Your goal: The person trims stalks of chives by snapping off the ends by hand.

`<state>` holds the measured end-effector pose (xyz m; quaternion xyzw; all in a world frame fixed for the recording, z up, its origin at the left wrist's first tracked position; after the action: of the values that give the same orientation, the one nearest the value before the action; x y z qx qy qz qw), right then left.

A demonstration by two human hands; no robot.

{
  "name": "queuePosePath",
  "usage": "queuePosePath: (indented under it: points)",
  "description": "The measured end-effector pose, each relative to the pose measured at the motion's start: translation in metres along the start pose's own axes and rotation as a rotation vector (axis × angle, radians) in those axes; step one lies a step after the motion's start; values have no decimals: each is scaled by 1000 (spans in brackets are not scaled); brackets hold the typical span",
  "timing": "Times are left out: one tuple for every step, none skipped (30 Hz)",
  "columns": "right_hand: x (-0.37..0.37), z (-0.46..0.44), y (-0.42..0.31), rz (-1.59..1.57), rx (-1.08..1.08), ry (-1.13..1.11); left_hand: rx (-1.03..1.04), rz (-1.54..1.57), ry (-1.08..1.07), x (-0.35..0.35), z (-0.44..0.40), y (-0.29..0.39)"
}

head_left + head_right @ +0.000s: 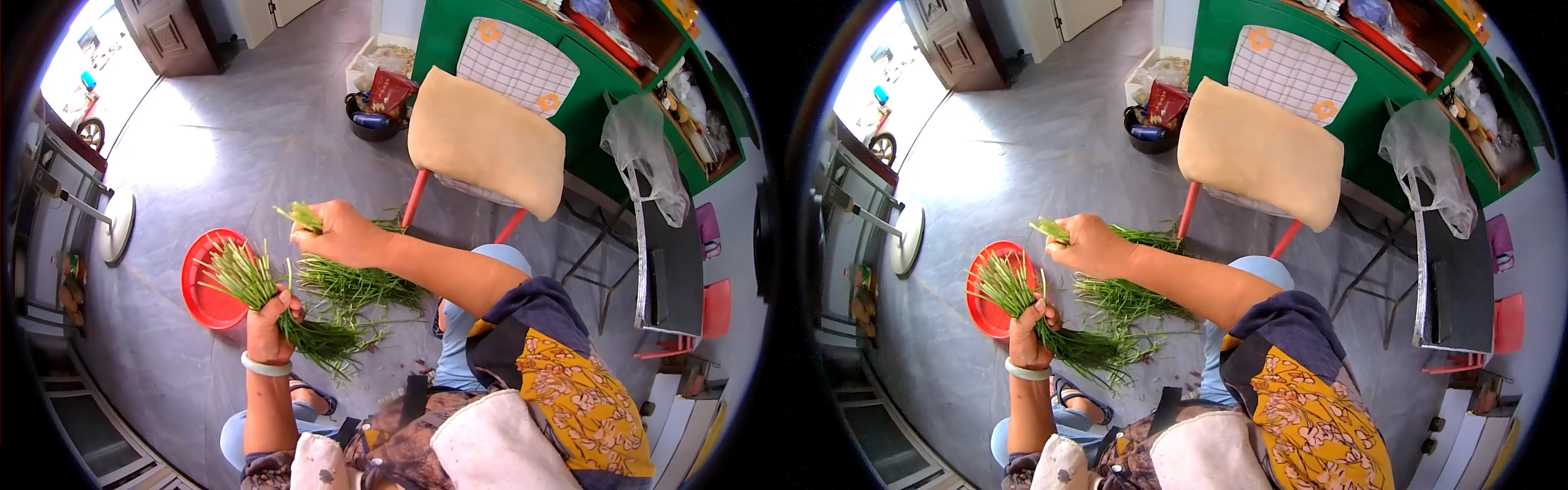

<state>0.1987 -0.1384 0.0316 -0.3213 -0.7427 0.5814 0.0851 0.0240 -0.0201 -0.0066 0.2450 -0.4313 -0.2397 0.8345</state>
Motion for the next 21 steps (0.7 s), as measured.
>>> queuePosePath:
  points:
    - [-1, 0, 1, -21, 7, 5, 5, 5, -11, 0, 1, 1]
    - [-2, 0, 2, -20, -2, 8, 21, 20, -11, -1, 2, 2]
    - [-1, 1, 1, 7, 5, -23, 36, 36, -12, -3, 2, 3]
    - [-1, 3, -1, 34, 12, -52, 51, 50, -13, -4, 1, 4]
    - [-1, 6, -5, 60, 19, -81, 69, 63, -11, -5, 1, 6]
    - [-2, 10, -14, 95, 13, -148, 88, 75, -7, -7, 1, 9]
    - [0, 14, -17, 93, -10, -238, 108, 89, 0, -9, 1, 12]
    - [2, 18, -19, 92, -36, -328, 131, 79, -6, -9, 3, 15]
    - [4, 22, -21, 92, -62, -420, 139, 82, 9, -12, 5, 17]
    - [5, 27, -18, -50, -103, -462, 146, 85, 16, -14, 5, 20]
    - [2, 28, -18, 151, -70, -604, 150, 87, 20, -15, 5, 21]
    - [1, 27, -15, 198, -86, -574, 151, 92, 5, -16, 5, 22]
    - [1, 28, -12, 246, -101, -540, 145, 98, -3, -17, 5, 22]
    - [1, 26, -11, 224, -175, -453, 138, 103, -14, -17, 4, 21]
    - [2, 24, -11, 203, -249, -364, 131, 107, -25, -15, 4, 20]
    - [2, 22, -12, 180, -324, -275, 121, 103, -39, -13, 4, 18]
    - [2, 22, -13, 157, -257, -287, 105, 96, -43, -10, 4, 16]
    - [3, 22, -17, 132, -190, -298, 90, 89, -45, -7, 4, 14]
    - [4, 22, -20, 105, -123, -310, 75, 83, -45, -6, 4, 12]
    - [9, 24, -21, -8, -45, -281, 74, 65, -34, -8, 1, 8]
    - [16, 26, -22, -225, 17, -255, 55, 55, -36, -6, 0, 6]
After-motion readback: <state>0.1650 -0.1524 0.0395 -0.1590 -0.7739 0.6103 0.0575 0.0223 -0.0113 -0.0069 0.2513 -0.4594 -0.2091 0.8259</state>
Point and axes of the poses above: each hand's wrist, its own z-axis away from the middle knuckle, its own x-axis out of the palm, y = z × x, the point moved 1 cm from there along -z, towards the middle knuckle, and after that the axes turned 11 degrees about -x, right-handed, at the moved point
